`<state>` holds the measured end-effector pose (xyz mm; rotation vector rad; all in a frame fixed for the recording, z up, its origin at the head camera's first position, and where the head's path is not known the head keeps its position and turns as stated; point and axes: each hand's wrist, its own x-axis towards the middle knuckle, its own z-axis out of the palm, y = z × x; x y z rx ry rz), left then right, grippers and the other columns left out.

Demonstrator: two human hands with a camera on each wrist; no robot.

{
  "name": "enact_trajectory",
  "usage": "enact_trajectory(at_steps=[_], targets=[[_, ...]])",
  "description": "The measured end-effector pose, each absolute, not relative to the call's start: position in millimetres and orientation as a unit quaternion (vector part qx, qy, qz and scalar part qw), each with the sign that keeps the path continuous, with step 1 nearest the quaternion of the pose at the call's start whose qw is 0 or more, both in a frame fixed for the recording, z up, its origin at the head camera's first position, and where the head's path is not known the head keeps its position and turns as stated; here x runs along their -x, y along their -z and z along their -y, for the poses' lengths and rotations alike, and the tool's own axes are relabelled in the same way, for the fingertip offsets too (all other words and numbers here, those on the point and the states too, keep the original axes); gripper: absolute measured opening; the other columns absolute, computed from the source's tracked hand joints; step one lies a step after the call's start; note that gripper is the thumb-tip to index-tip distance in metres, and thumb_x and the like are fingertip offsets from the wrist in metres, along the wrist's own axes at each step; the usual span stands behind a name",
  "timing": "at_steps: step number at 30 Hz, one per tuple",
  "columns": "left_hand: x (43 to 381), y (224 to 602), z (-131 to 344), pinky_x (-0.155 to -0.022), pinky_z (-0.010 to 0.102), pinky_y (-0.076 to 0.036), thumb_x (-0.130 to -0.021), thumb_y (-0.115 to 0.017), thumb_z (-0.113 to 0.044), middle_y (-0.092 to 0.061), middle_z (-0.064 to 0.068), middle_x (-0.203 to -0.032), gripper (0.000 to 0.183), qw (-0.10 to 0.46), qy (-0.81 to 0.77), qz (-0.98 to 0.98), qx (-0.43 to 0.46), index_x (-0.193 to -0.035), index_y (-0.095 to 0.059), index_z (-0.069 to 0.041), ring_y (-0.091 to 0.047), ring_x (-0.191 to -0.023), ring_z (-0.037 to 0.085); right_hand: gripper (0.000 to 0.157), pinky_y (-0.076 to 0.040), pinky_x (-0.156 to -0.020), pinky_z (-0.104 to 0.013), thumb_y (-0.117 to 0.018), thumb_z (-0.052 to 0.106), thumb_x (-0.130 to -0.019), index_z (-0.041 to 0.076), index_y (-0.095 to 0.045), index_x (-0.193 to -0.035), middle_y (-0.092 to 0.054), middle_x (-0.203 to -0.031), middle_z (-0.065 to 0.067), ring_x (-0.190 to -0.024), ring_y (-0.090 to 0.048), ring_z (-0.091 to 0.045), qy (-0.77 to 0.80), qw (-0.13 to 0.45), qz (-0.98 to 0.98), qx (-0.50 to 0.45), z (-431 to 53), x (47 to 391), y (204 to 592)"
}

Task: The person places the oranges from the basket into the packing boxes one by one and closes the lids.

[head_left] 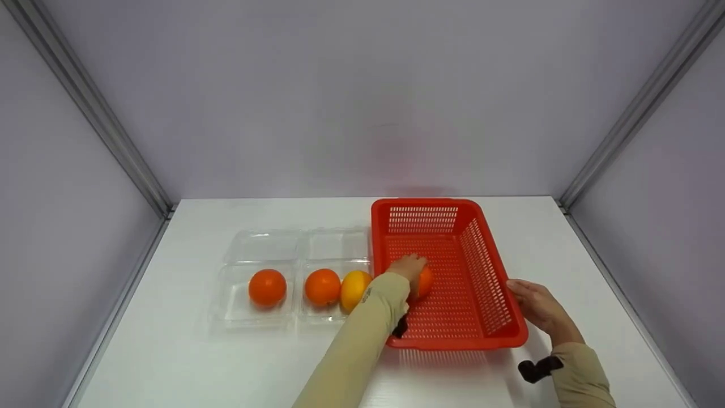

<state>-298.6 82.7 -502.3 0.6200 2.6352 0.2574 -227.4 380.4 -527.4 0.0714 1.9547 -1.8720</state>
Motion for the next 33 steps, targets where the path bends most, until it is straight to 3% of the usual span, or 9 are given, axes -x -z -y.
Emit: enact_trajectory(at_steps=[17, 26, 33], targets=[[293, 491, -82, -0.103, 0.036, -0.049, -0.076, -0.08, -0.02, -0.05, 0.005, -0.14, 0.075, 0.208, -0.105, -0.943, -0.238, -0.141, -0.043, -0.018, -0.05, -0.128, 0.021, 0.028, -0.056, -0.084, -0.026, -0.043, 0.027, -0.103, 0.015, -0.061, -0.12, -0.072, -0.097, 0.009, -0.09, -0.069, -0.008, 0.674, 0.22, -0.705, -0.031, -382, 229, 527], [297, 488, -88, -0.101, 0.033, -0.05, -0.076, -0.08, -0.027, -0.051, 0.005, -0.139, 0.077, 0.189, -0.102, -0.945, -0.249, -0.142, -0.042, -0.017, -0.051, -0.127, 0.02, 0.021, -0.056, -0.084, -0.025, -0.046, 0.029, -0.102, 0.022, -0.064, -0.111, -0.071, -0.097, 0.011, -0.09, -0.069, -0.007, 0.671, 0.213, -0.71, -0.028, -382, 231, 526], [300, 485, -89, -0.102, 0.032, -0.049, -0.076, -0.08, -0.028, -0.049, 0.004, -0.142, 0.079, 0.182, -0.103, -0.945, -0.252, -0.144, -0.041, -0.018, -0.049, -0.13, 0.021, 0.022, -0.056, -0.085, -0.024, -0.048, 0.032, -0.101, 0.021, -0.064, -0.111, -0.071, -0.097, 0.011, -0.091, -0.068, -0.006, 0.661, 0.212, -0.719, -0.03, -382, 235, 526]])
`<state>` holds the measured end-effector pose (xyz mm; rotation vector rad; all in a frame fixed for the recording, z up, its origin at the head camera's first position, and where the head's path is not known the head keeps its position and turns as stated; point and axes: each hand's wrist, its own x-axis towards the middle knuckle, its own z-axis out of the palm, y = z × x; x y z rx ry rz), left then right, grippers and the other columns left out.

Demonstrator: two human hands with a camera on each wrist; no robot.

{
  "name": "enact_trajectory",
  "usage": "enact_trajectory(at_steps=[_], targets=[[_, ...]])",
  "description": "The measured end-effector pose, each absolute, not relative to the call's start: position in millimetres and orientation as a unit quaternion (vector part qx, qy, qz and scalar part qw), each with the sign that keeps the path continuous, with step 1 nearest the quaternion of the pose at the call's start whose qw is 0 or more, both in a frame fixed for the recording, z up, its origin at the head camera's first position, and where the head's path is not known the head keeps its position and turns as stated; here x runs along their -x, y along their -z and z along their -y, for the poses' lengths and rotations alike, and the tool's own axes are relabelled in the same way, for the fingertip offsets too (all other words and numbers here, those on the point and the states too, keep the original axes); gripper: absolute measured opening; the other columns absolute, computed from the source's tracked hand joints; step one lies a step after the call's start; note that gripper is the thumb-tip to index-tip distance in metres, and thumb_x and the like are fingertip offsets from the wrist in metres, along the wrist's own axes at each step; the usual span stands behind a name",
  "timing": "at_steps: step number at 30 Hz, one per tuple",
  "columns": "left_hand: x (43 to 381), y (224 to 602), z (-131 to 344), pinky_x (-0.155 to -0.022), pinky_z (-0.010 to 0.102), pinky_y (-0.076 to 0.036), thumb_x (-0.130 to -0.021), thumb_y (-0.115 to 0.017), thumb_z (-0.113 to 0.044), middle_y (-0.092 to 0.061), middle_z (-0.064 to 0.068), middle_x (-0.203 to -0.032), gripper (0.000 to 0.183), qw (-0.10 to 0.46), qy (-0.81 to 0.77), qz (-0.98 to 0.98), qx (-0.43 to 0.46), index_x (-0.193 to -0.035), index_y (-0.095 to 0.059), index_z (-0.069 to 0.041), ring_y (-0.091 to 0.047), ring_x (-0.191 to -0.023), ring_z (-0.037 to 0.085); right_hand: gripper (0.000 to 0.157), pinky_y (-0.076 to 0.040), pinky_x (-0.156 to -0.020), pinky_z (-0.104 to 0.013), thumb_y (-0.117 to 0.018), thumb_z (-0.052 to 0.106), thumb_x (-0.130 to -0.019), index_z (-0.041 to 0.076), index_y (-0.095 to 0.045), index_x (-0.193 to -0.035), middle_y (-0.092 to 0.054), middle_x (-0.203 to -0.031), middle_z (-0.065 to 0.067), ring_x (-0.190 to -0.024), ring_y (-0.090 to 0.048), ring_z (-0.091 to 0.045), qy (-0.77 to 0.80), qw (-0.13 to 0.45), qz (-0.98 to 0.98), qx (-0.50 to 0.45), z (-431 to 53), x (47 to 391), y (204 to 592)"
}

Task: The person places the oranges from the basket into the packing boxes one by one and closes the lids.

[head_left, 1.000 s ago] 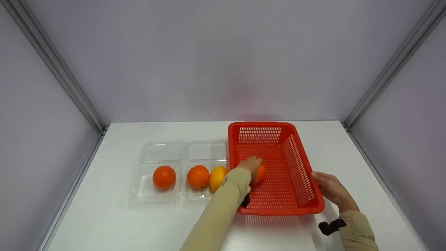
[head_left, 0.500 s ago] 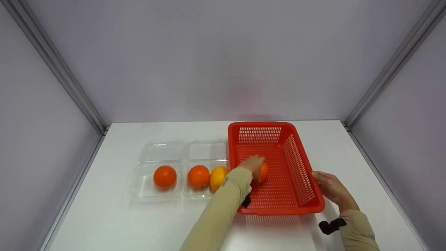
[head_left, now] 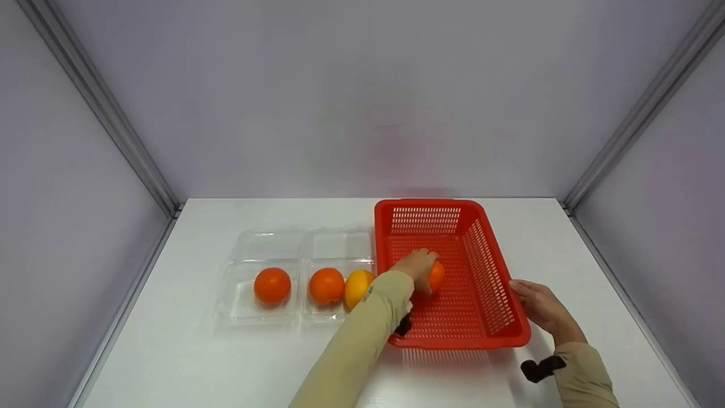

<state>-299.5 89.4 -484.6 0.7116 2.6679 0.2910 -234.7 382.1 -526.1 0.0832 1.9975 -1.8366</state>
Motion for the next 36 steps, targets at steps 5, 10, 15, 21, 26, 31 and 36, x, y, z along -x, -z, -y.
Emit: enact_trajectory(at_steps=[5, 10, 15, 21, 26, 31, 36], targets=[[295, 477, -88, -0.102, 0.031, -0.049, -0.077, -0.08, -0.028, -0.049, 0.002, -0.141, 0.079, 0.178, -0.117, -0.943, -0.255, -0.144, -0.039, -0.02, -0.05, -0.128, 0.018, 0.029, -0.056, -0.085, -0.023, -0.048, 0.034, -0.1, 0.016, -0.062, -0.118, -0.071, -0.097, 0.012, -0.091, -0.068, -0.006, 0.652, 0.214, -0.726, -0.04, -382, 236, 525], [293, 472, -90, -0.103, 0.03, -0.048, -0.076, -0.081, -0.028, -0.049, 0.0, -0.14, 0.08, 0.167, -0.129, -0.941, -0.264, -0.144, -0.04, -0.022, -0.05, -0.127, 0.016, 0.027, -0.056, -0.084, -0.024, -0.047, 0.034, -0.101, 0.018, -0.063, -0.116, -0.071, -0.096, 0.013, -0.09, -0.068, -0.006, 0.649, 0.216, -0.729, -0.042, -384, 236, 525], [287, 467, -89, -0.104, 0.031, -0.048, -0.076, -0.082, -0.029, -0.049, -0.001, -0.14, 0.082, 0.163, -0.15, -0.937, -0.27, -0.145, -0.038, -0.023, -0.049, -0.127, 0.015, 0.023, -0.056, -0.084, -0.024, -0.048, 0.035, -0.1, 0.024, -0.065, -0.111, -0.071, -0.095, 0.013, -0.089, -0.068, -0.006, 0.653, 0.213, -0.726, -0.049, -385, 234, 524], [279, 467, -89, -0.102, 0.03, -0.049, -0.074, -0.083, -0.028, -0.048, 0.0, -0.14, 0.083, 0.153, -0.191, -0.926, -0.288, -0.144, -0.039, -0.021, -0.049, -0.127, 0.016, 0.023, -0.056, -0.084, -0.025, -0.045, 0.031, -0.102, 0.025, -0.066, -0.11, -0.072, -0.096, 0.011, -0.09, -0.068, -0.007, 0.666, 0.214, -0.713, -0.039, -387, 233, 524], [273, 469, -90, -0.103, 0.031, -0.049, -0.075, -0.083, -0.028, -0.047, 0.001, -0.14, 0.083, 0.155, -0.212, -0.917, -0.3, -0.144, -0.039, -0.02, -0.048, -0.128, 0.017, 0.024, -0.057, -0.083, -0.025, -0.044, 0.03, -0.102, 0.025, -0.066, -0.109, -0.072, -0.097, 0.01, -0.091, -0.068, -0.007, 0.674, 0.216, -0.705, -0.031, -388, 232, 524], [268, 470, -88, -0.102, 0.031, -0.049, -0.074, -0.083, -0.027, -0.049, 0.0, -0.138, 0.082, 0.156, -0.228, -0.912, -0.303, -0.143, -0.04, -0.021, -0.049, -0.126, 0.016, 0.023, -0.057, -0.084, -0.025, -0.045, 0.03, -0.102, 0.025, -0.066, -0.109, -0.072, -0.097, 0.011, -0.09, -0.068, -0.007, 0.674, 0.216, -0.706, -0.034, -388, 233, 525], [265, 471, -86, -0.103, 0.031, -0.049, -0.073, -0.084, -0.027, -0.048, 0.0, -0.139, 0.081, 0.161, -0.24, -0.909, -0.299, -0.142, -0.041, -0.022, -0.049, -0.127, 0.016, 0.023, -0.057, -0.083, -0.025, -0.045, 0.031, -0.102, 0.025, -0.066, -0.108, -0.071, -0.096, 0.011, -0.09, -0.068, -0.007, 0.669, 0.215, -0.711, -0.032, -388, 232, 525]])
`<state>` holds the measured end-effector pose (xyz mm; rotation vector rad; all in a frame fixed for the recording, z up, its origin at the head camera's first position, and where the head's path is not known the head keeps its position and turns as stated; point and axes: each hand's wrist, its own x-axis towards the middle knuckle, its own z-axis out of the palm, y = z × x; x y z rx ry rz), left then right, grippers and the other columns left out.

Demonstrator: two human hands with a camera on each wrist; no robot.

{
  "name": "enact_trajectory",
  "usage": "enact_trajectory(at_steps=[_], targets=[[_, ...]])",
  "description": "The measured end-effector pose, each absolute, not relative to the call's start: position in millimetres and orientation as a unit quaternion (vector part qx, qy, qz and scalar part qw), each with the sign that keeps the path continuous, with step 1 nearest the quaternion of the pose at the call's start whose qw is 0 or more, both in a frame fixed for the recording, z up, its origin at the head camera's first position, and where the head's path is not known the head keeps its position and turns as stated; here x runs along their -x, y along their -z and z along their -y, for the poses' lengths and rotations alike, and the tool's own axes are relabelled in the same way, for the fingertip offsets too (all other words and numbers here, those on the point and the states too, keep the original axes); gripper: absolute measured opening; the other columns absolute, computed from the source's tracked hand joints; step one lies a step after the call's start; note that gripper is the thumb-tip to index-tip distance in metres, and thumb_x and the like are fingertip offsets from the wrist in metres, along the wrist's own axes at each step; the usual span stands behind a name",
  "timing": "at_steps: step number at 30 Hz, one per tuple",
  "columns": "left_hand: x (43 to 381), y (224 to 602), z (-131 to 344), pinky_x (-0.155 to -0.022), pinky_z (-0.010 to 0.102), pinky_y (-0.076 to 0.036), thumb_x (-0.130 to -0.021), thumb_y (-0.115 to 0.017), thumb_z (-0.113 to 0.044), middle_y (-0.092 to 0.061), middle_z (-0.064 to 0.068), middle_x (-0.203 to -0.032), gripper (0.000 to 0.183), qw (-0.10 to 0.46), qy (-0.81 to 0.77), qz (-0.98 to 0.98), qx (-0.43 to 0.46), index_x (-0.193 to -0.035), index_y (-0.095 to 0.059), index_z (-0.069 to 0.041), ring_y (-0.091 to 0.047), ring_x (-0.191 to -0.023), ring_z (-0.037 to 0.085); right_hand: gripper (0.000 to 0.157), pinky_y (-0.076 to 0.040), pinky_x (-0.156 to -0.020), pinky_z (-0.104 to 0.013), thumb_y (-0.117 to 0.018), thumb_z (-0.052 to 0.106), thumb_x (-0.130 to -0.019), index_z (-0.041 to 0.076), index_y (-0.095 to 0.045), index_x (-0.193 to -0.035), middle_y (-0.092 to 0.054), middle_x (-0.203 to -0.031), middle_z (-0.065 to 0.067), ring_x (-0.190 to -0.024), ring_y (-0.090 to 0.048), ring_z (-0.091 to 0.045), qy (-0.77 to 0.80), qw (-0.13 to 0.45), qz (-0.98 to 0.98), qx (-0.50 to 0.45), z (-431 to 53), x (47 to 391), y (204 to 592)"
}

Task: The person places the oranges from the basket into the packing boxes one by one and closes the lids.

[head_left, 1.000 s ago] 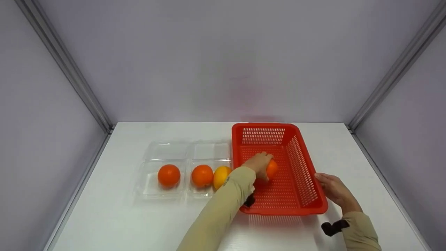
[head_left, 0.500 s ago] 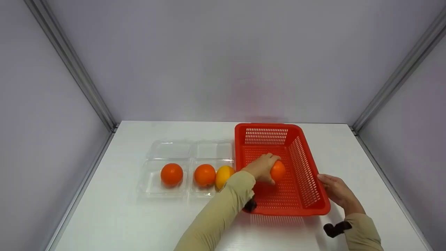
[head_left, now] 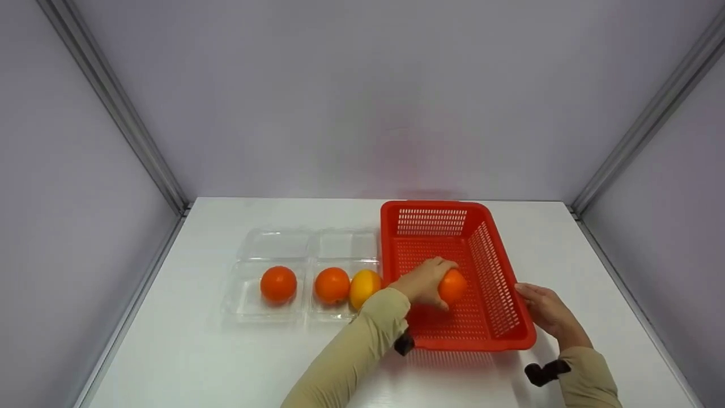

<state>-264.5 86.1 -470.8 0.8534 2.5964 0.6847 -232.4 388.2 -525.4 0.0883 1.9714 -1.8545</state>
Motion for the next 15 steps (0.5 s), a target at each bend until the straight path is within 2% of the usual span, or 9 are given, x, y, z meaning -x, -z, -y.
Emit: enact_trajectory(at_steps=[15], targets=[[262, 461, -82, -0.096, 0.026, -0.052, -0.073, -0.083, -0.033, -0.05, 0.002, -0.135, 0.078, 0.164, -0.287, -0.895, -0.3, -0.138, -0.042, -0.018, -0.056, -0.117, 0.014, 0.023, -0.057, -0.083, -0.025, -0.046, 0.031, -0.101, 0.024, -0.067, -0.107, -0.072, -0.096, 0.011, -0.089, -0.068, -0.007, 0.674, 0.216, -0.705, -0.038, -388, 232, 525]])
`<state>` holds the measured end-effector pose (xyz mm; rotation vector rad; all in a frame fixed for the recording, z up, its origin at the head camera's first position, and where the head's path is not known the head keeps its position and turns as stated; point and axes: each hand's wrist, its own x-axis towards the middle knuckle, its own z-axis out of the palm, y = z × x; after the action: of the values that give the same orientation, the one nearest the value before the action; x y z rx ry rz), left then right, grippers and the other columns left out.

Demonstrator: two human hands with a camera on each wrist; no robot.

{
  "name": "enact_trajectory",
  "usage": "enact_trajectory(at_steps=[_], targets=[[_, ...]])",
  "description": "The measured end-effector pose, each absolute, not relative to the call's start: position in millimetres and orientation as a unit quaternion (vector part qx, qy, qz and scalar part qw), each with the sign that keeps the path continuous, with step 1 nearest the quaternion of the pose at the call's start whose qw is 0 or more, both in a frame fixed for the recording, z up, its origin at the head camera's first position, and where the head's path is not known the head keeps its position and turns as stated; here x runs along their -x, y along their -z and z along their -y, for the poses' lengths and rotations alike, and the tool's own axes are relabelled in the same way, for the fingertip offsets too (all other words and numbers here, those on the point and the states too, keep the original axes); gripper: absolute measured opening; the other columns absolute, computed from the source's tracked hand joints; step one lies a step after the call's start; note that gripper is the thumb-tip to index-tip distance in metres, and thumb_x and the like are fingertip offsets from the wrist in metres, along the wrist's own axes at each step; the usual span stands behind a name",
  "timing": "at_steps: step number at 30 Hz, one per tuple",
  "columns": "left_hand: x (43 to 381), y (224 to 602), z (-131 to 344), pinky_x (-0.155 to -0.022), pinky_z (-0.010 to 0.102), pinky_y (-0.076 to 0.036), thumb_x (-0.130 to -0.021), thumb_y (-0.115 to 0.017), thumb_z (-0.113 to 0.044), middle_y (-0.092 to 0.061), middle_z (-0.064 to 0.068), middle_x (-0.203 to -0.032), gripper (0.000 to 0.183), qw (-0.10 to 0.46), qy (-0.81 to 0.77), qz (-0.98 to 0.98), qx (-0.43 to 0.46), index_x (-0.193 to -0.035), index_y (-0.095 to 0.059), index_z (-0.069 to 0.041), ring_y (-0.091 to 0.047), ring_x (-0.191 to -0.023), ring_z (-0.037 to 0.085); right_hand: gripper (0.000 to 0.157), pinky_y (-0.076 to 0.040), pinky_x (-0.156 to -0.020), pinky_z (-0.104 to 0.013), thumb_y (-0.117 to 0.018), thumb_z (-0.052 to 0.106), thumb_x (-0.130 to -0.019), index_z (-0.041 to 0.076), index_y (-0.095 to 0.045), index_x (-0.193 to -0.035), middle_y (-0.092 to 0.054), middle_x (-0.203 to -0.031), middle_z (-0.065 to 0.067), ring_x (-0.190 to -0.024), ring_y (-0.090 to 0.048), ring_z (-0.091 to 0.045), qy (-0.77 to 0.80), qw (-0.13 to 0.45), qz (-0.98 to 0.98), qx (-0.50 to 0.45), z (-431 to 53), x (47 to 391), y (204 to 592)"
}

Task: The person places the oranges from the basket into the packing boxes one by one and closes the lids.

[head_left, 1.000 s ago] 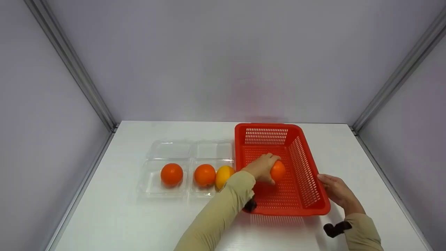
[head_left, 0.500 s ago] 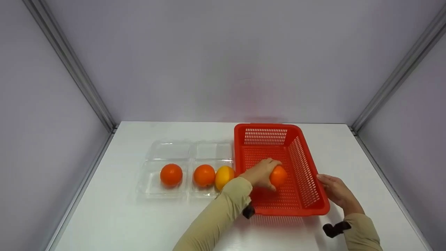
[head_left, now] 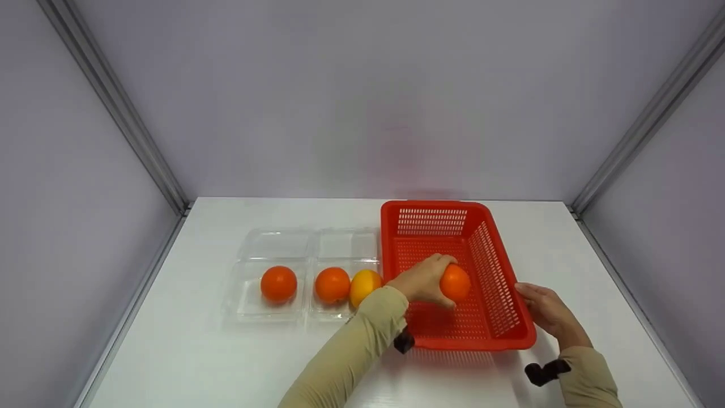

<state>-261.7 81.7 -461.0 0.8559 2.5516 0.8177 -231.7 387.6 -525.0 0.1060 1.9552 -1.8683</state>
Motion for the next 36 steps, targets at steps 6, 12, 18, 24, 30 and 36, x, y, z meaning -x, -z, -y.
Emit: enact_trajectory(at_steps=[6, 12, 18, 24, 30, 36], targets=[[262, 457, -79, -0.097, 0.028, -0.052, -0.073, -0.083, -0.031, -0.049, 0.003, -0.139, 0.082, 0.155, -0.288, -0.896, -0.3, -0.142, -0.041, -0.015, -0.057, -0.119, 0.016, 0.024, -0.057, -0.084, -0.025, -0.046, 0.034, -0.101, 0.023, -0.065, -0.111, -0.071, -0.097, 0.011, -0.091, -0.068, -0.007, 0.667, 0.211, -0.712, -0.049, -388, 233, 526], [262, 454, -76, -0.098, 0.03, -0.052, -0.074, -0.082, -0.03, -0.048, 0.004, -0.141, 0.082, 0.154, -0.295, -0.893, -0.301, -0.143, -0.04, -0.015, -0.056, -0.122, 0.018, 0.025, -0.056, -0.084, -0.024, -0.047, 0.035, -0.101, 0.022, -0.064, -0.112, -0.071, -0.097, 0.012, -0.091, -0.067, -0.006, 0.662, 0.211, -0.717, -0.051, -388, 233, 525], [259, 452, -72, -0.1, 0.03, -0.051, -0.073, -0.082, -0.029, -0.048, 0.004, -0.142, 0.082, 0.151, -0.303, -0.891, -0.303, -0.142, -0.041, -0.015, -0.055, -0.123, 0.018, 0.025, -0.057, -0.084, -0.025, -0.047, 0.035, -0.101, 0.023, -0.064, -0.113, -0.07, -0.096, 0.012, -0.09, -0.067, -0.006, 0.664, 0.208, -0.715, -0.061, -387, 233, 525], [256, 452, -66, -0.099, 0.03, -0.051, -0.074, -0.082, -0.03, -0.048, 0.0, -0.142, 0.082, 0.154, -0.314, -0.889, -0.297, -0.143, -0.04, -0.019, -0.056, -0.122, 0.016, 0.025, -0.057, -0.083, -0.025, -0.046, 0.034, -0.101, 0.021, -0.064, -0.114, -0.07, -0.095, 0.012, -0.088, -0.067, -0.007, 0.659, 0.194, -0.724, -0.062, -386, 233, 528], [254, 452, -59, -0.1, 0.032, -0.051, -0.073, -0.083, -0.03, -0.048, 0.001, -0.142, 0.083, 0.143, -0.323, -0.888, -0.296, -0.143, -0.04, -0.019, -0.057, -0.121, 0.017, 0.024, -0.058, -0.081, -0.025, -0.043, 0.025, -0.103, 0.023, -0.067, -0.105, -0.073, -0.094, 0.01, -0.088, -0.069, -0.007, 0.694, 0.199, -0.691, -0.035, -388, 232, 530], [254, 453, -51, -0.101, 0.034, -0.051, -0.072, -0.083, -0.027, -0.049, 0.003, -0.141, 0.081, 0.13, -0.339, -0.883, -0.298, -0.141, -0.041, -0.016, -0.058, -0.12, 0.02, 0.023, -0.058, -0.081, -0.025, -0.046, 0.023, -0.102, 0.022, -0.069, -0.102, -0.074, -0.092, 0.009, -0.086, -0.07, -0.007, 0.701, 0.186, -0.687, -0.042, -388, 231, 529]])
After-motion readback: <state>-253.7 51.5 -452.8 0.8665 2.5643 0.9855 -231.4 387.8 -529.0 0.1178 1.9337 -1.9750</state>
